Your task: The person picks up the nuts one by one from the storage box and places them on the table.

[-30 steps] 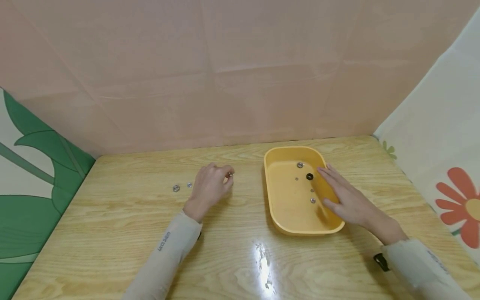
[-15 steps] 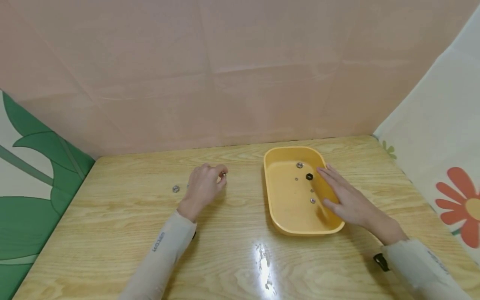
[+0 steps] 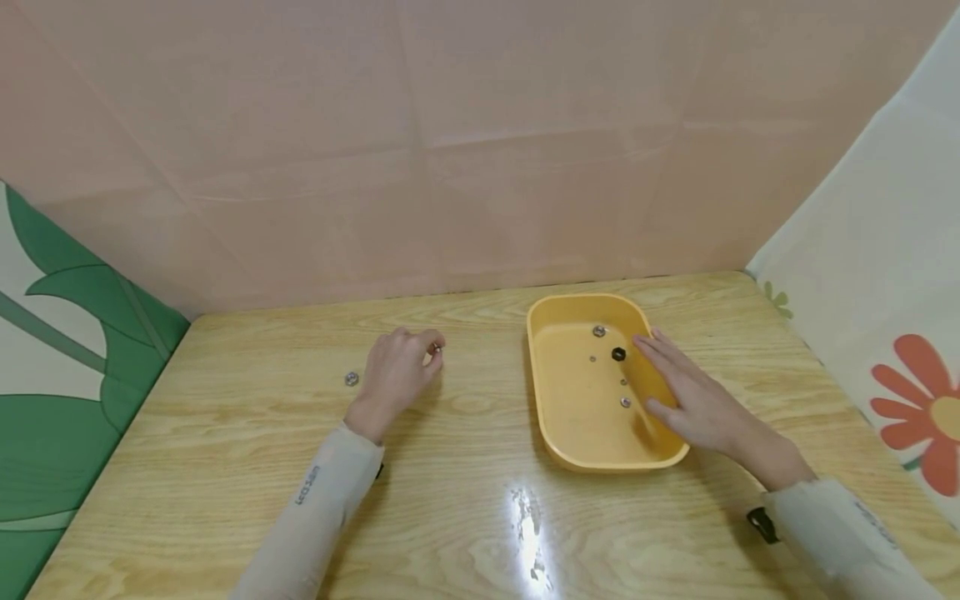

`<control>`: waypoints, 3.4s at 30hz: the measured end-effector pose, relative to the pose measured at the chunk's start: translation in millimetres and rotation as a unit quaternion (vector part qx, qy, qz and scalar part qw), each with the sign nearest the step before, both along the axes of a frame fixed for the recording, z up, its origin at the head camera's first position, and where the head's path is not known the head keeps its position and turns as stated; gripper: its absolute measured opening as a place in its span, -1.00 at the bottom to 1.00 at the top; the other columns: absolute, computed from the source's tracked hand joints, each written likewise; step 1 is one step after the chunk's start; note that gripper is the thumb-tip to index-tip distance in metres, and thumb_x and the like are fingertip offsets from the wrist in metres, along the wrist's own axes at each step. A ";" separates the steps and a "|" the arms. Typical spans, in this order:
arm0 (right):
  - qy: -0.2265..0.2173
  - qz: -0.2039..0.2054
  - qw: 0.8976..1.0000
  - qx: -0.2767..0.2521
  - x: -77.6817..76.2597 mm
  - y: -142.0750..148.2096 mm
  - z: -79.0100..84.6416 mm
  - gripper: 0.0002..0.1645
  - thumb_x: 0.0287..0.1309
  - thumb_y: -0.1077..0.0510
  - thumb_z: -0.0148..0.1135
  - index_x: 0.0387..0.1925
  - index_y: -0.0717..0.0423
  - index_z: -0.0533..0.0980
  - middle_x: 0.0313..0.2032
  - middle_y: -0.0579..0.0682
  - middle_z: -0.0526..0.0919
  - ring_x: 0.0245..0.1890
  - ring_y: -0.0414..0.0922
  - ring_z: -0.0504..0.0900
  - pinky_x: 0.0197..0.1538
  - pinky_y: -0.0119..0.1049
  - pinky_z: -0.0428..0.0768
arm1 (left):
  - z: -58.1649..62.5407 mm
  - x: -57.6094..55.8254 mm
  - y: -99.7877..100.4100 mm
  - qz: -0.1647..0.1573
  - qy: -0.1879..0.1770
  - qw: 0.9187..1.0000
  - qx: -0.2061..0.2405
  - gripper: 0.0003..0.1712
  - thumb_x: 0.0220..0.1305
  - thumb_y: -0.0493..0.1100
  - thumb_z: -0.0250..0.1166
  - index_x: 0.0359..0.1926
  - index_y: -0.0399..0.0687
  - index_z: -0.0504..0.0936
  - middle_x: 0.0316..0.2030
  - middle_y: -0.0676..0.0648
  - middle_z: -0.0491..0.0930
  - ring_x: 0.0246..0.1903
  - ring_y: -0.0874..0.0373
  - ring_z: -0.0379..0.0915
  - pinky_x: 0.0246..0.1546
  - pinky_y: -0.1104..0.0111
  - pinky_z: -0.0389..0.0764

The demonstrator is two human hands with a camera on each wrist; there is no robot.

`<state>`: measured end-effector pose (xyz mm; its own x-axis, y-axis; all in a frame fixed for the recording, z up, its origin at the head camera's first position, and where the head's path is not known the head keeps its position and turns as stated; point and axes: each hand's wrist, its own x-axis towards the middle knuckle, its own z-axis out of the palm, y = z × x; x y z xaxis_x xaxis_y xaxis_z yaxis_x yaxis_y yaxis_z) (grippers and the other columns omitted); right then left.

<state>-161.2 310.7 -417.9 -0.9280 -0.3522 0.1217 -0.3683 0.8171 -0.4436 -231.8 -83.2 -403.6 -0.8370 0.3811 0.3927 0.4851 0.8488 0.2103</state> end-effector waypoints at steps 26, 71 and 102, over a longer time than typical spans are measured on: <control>-0.008 -0.003 1.000 0.001 0.6 -0.6 0.6 -0.05 0.23 0.21 0.17 0.55 0.19 -0.05 0.54 0.30 -0.05 0.57 0.21 -0.17 0.45 0.33 0.00 | -2.5 -1.7 -14.7 0.000 -0.002 1.000 0.013 -0.88 0.21 -0.29 0.35 -0.24 -0.11 0.77 -0.37 -0.06 0.76 -0.53 0.09 0.45 -0.42 0.22 0.53; -0.016 -0.005 1.000 -0.002 0.5 0.0 1.5 -0.04 0.22 0.21 0.19 0.55 0.18 -0.04 0.54 0.31 -0.05 0.57 0.22 -0.16 0.43 0.36 0.02 | -3.1 -4.9 -52.2 0.044 -0.007 0.999 -0.028 -0.88 0.19 -0.25 0.36 -0.24 -0.07 0.77 -0.35 -0.04 0.77 -0.55 0.09 0.41 -0.50 0.26 0.47; -0.006 -0.006 1.000 0.005 0.7 0.1 1.9 -0.04 0.20 0.20 0.20 0.54 0.19 -0.03 0.53 0.31 -0.05 0.56 0.25 -0.14 0.37 0.42 0.08 | -6.8 -12.5 -79.8 0.072 -0.051 0.995 -0.042 -0.89 0.18 -0.21 0.35 -0.25 -0.09 0.73 -0.32 -0.07 0.77 -0.52 0.05 0.49 -0.53 0.27 0.45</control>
<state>-160.4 310.8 -416.0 -0.9333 -0.3429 0.1068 -0.3537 0.8257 -0.4395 -244.3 -163.0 -410.4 -0.9194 0.2819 0.2741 0.3367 0.9246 0.1783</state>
